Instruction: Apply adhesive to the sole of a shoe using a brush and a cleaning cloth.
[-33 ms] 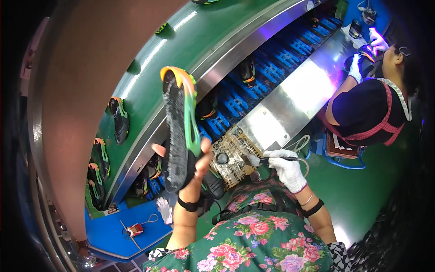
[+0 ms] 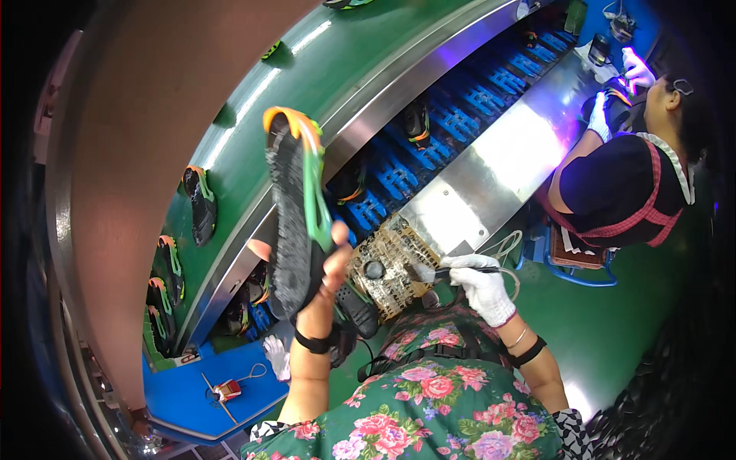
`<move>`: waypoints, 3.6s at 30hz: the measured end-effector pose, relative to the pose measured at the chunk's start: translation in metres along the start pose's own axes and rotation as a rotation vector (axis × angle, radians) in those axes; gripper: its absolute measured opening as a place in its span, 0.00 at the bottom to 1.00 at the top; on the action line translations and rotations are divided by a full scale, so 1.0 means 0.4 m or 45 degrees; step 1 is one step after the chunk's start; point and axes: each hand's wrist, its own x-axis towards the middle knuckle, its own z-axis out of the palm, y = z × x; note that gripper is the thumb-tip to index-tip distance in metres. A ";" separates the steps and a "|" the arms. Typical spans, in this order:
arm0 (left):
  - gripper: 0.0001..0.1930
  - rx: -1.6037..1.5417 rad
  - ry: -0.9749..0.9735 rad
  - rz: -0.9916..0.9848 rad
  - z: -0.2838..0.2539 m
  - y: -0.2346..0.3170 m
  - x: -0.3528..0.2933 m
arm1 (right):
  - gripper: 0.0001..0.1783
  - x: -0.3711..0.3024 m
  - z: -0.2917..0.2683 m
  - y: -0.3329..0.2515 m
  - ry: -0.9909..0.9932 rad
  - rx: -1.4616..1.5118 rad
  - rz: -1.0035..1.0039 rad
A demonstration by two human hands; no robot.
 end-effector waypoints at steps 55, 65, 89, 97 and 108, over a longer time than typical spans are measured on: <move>0.43 1.464 0.071 0.160 0.118 0.239 0.370 | 0.11 0.067 0.190 0.248 -0.164 -0.037 -0.074; 0.30 0.955 0.392 -0.053 -0.079 0.120 -0.110 | 0.11 0.045 0.208 0.212 -0.065 -0.049 -0.253; 0.44 0.178 0.389 -0.081 -0.205 -0.050 -0.230 | 0.08 -0.092 0.444 -0.002 -0.249 -0.936 -1.109; 0.48 0.174 0.452 -0.044 -0.126 -0.097 -0.215 | 0.12 -0.076 0.458 -0.056 -0.424 -1.138 -1.285; 0.54 -0.096 -0.046 -0.106 -0.267 -0.099 -0.233 | 0.19 -0.047 0.467 -0.041 -0.573 -1.087 -1.229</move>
